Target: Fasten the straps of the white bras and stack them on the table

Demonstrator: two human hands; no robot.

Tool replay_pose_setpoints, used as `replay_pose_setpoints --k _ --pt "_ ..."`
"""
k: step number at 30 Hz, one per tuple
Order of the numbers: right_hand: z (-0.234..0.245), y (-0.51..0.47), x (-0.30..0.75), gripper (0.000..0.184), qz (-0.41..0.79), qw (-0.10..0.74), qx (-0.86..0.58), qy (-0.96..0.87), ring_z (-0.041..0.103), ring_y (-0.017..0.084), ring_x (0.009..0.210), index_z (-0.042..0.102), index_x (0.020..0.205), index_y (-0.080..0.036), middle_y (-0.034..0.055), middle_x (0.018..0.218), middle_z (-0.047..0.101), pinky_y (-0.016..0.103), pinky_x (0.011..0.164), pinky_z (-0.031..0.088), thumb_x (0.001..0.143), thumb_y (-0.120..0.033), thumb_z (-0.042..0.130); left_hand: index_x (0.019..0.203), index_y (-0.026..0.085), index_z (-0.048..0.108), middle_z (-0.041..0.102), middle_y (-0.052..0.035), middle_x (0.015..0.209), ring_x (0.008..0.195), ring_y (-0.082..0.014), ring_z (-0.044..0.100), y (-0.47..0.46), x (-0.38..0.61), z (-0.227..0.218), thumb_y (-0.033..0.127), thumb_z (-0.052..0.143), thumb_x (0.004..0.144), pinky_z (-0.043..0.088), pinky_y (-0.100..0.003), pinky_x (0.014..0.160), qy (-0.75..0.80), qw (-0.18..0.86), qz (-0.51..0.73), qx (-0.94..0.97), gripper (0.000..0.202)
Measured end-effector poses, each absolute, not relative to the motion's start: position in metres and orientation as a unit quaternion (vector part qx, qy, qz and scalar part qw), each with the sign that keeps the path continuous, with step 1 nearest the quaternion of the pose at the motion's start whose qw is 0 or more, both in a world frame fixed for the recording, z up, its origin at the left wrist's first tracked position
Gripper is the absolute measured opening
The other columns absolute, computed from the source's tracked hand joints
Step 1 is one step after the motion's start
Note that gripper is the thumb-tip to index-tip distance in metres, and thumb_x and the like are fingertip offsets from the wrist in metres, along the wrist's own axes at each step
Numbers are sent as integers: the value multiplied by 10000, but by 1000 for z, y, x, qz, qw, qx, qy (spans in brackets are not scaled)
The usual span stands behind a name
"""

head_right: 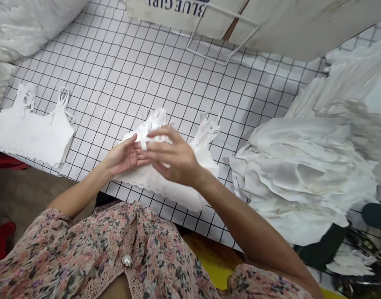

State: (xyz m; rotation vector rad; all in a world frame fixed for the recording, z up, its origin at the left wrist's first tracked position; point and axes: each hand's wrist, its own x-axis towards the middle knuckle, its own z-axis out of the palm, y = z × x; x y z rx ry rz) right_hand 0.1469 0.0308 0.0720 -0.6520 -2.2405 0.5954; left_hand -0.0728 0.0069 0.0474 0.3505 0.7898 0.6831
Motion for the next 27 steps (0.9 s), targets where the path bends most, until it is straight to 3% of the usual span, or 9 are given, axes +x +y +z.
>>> replay_pose_setpoints --k 4,8,12,15,18,20,22,25,27 --pt "48 -15 159 238 110 263 -176 -942 770 210 1123 789 1080 -321 -25 1161 826 625 1179 581 1022 -128 663 1126 112 791 823 -242 1283 1328 -327 778 15 -69 40 537 534 1115 597 -499 1225 370 867 305 133 496" --pt "41 -27 164 178 54 330 -278 -900 658 169 800 783 1004 -306 -26 860 735 563 1099 616 1029 -166 677 1085 128 816 821 -200 1317 1308 -292 778 9 -65 43 302 682 1051 572 -476 1256 379 857 319 146 223" --pt "39 -12 151 153 156 323 -478 -802 604 269 941 804 971 -281 54 833 662 565 967 559 1044 -342 684 1050 143 842 847 -139 1201 1212 -247 789 7 -60 47 241 704 1028 597 -460 1204 395 834 336 187 170" --pt "33 2 134 246 238 304 -524 -759 567 293 965 767 854 -261 60 801 624 516 900 518 1005 -451 734 1038 153 851 846 -95 1074 1055 -195 792 11 -57 49 256 699 1035 625 -376 1106 398 819 354 212 184" --pt "34 5 124 239 308 315 -525 -728 576 287 986 714 767 -242 58 835 655 487 899 510 949 -386 772 995 166 846 817 -57 945 930 -158 763 16 -57 52 263 716 1019 638 -290 968 419 801 356 237 164" --pt "41 -1 124 213 345 325 -514 -715 594 279 986 706 746 -241 48 818 656 487 920 513 929 -331 765 1009 162 836 805 -58 918 889 -169 763 18 -57 54 286 733 1003 651 -301 914 427 796 343 258 161" --pt "53 -11 130 247 384 321 -496 -710 602 266 951 681 706 -240 34 759 633 480 912 516 916 -329 779 1039 148 823 828 -91 1029 965 -208 801 19 -58 57 306 727 999 667 -361 972 425 797 329 276 189" --pt "75 -31 146 338 453 288 -458 -708 587 236 873 660 664 -239 19 693 620 443 852 509 919 -394 818 1052 134 805 829 -135 1256 1202 -270 809 20 -60 58 286 693 1001 626 -465 1170 427 795 325 283 196" --pt "88 -41 156 376 499 259 -431 -706 560 210 800 702 664 -243 16 660 616 408 782 493 931 -474 833 1081 134 796 832 -138 1287 1271 -278 794 21 -60 56 280 665 1014 589 -498 1235 431 794 328 277 207"
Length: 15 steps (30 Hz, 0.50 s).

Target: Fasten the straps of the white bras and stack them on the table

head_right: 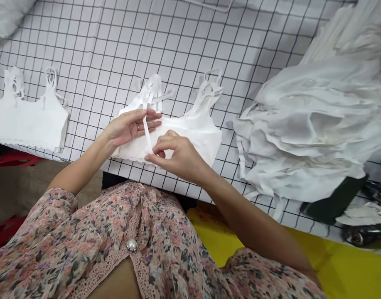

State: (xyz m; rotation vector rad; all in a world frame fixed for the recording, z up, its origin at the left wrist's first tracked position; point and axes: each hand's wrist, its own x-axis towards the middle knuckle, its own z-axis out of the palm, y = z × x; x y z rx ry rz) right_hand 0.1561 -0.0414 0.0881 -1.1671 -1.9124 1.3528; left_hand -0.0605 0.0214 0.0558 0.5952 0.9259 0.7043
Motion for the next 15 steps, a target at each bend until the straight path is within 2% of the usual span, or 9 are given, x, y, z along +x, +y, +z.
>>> replay_pose_setpoints --k 4,8,11,15 --pt "105 -50 166 373 614 227 -411 -634 531 144 651 812 705 -248 16 674 630 339 614 453 842 -573 933 1194 143 780 847 -131 1265 1279 -273 796 24 -60 48 321 622 1054 572 -507 1249 433 796 326 269 276" --pt "104 -40 161 385 694 270 -437 -503 608 147 612 847 735 -238 40 682 706 325 563 493 749 -593 998 1260 142 771 845 -154 1281 1290 -306 792 21 -61 50 397 645 1060 577 -539 1227 436 806 297 267 348" --pt "95 -28 154 444 689 332 -470 -441 644 151 576 795 661 -219 34 624 685 319 553 539 706 -597 1023 1185 124 783 852 -186 1235 1238 -315 813 11 -66 55 513 633 1071 573 -547 1225 424 840 246 233 432" --pt "84 -16 149 472 675 355 -504 -404 667 147 565 766 671 -197 28 638 695 300 539 577 651 -570 1056 1061 145 784 872 -153 1132 1144 -300 842 -12 -74 58 582 651 1054 554 -564 1239 384 874 223 195 457"
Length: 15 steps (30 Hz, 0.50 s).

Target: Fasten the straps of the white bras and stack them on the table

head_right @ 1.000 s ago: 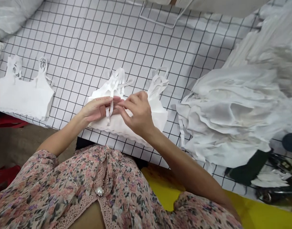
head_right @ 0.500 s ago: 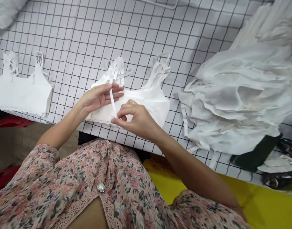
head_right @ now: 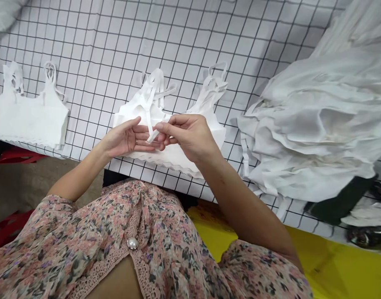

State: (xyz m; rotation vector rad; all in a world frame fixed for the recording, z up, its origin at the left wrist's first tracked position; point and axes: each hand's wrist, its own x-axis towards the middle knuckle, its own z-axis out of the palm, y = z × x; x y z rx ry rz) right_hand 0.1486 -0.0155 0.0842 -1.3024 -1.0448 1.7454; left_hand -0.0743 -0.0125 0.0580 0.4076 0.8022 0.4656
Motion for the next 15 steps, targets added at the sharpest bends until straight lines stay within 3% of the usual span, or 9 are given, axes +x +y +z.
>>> replay_pose_setpoints --k 5,9,12,15 --pt "85 -9 147 448 669 364 -510 -399 672 144 564 770 698 -201 10 638 690 299 551 606 635 -537 1058 1168 179 792 859 -131 1199 1159 -289 833 -25 -69 63 599 809 937 592 -520 1200 386 857 244 240 479" --pt "97 11 152 365 627 444 -480 -424 639 129 562 773 737 -216 0 662 698 326 584 622 728 -484 1020 1290 219 769 820 -83 1289 1303 -300 779 11 -61 73 638 713 1022 638 -467 1131 413 795 305 323 501" --pt "100 34 155 367 623 460 -461 -434 571 103 539 770 769 -199 -3 664 689 339 600 630 743 -460 1027 1196 178 778 827 -60 1213 1255 -250 794 40 -60 75 627 684 1062 650 -413 1107 428 753 346 361 477" --pt "93 50 154 431 658 426 -455 -423 526 85 490 745 748 -177 -4 643 671 340 556 623 688 -472 1053 1063 151 790 840 -79 1110 1103 -203 830 43 -62 69 653 751 1011 680 -348 1010 450 737 344 369 506"
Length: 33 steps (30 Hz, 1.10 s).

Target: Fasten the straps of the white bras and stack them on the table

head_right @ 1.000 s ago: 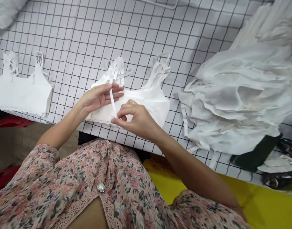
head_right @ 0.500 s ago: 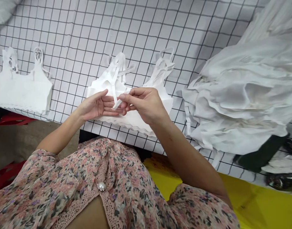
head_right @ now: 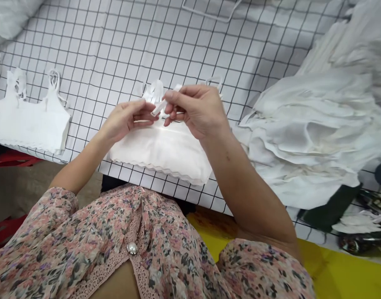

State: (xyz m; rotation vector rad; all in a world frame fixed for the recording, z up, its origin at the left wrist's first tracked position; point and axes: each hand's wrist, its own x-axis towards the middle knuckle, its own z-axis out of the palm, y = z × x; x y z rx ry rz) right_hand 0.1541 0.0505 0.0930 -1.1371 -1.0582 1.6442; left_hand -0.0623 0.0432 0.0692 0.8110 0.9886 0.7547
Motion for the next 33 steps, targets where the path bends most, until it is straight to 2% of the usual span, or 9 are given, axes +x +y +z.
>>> replay_pose_setpoints --k 4,8,11,13,15,19,22,27,33 --pt "79 56 150 425 666 393 -467 -429 570 101 504 720 731 -183 -3 660 661 339 545 639 717 -470 1033 1077 159 825 850 -110 1109 929 -165 826 23 -62 57 626 901 880 694 -304 870 443 743 335 374 513" --pt "72 51 153 417 597 372 -499 -507 624 137 556 713 743 -210 19 709 687 368 596 663 817 -535 963 994 161 845 834 -53 922 744 -96 750 8 -61 53 466 936 868 664 -263 760 455 691 391 403 342" --pt "72 40 158 316 414 396 -513 -639 772 249 911 799 960 -269 75 1003 802 467 876 702 828 -505 962 950 175 848 805 -26 846 694 -89 711 -2 -61 53 368 888 910 647 -265 716 452 637 419 463 201" --pt "71 29 160 380 347 381 -455 -726 732 320 1274 811 1187 -320 78 1278 805 566 1133 615 870 -491 931 937 193 846 809 -24 870 716 -93 711 -12 -61 53 320 857 929 634 -262 704 450 592 429 513 128" --pt "68 17 159 349 371 338 -380 -777 666 331 1414 800 1285 -340 65 1321 805 607 1198 552 978 -503 824 922 205 834 815 -24 901 768 -99 726 -22 -61 53 285 823 953 626 -254 708 443 534 448 564 87" --pt "60 -1 157 198 435 316 -351 -767 732 260 1026 850 1100 -333 39 916 804 478 935 617 1027 -500 771 945 207 797 802 -9 882 783 -94 723 -40 -63 53 236 777 1013 604 -227 685 422 427 479 640 77" --pt "60 -6 156 141 432 333 -381 -746 681 226 868 840 950 -319 22 808 759 437 828 579 1000 -447 812 957 205 768 776 9 847 734 -81 682 -45 -63 53 202 770 1030 568 -210 648 423 379 485 665 73" --pt "68 -5 145 56 426 390 -403 -710 679 208 812 825 912 -318 6 793 760 432 791 542 968 -327 826 981 214 745 766 21 856 734 -85 664 -37 -61 56 200 768 1041 561 -237 682 424 335 503 675 66" --pt "76 9 137 115 419 387 -440 -694 663 242 811 781 839 -345 2 751 717 516 878 566 950 -365 804 1009 259 736 786 -13 941 867 -168 690 -18 -74 54 398 711 1088 562 -355 810 486 311 417 702 162"
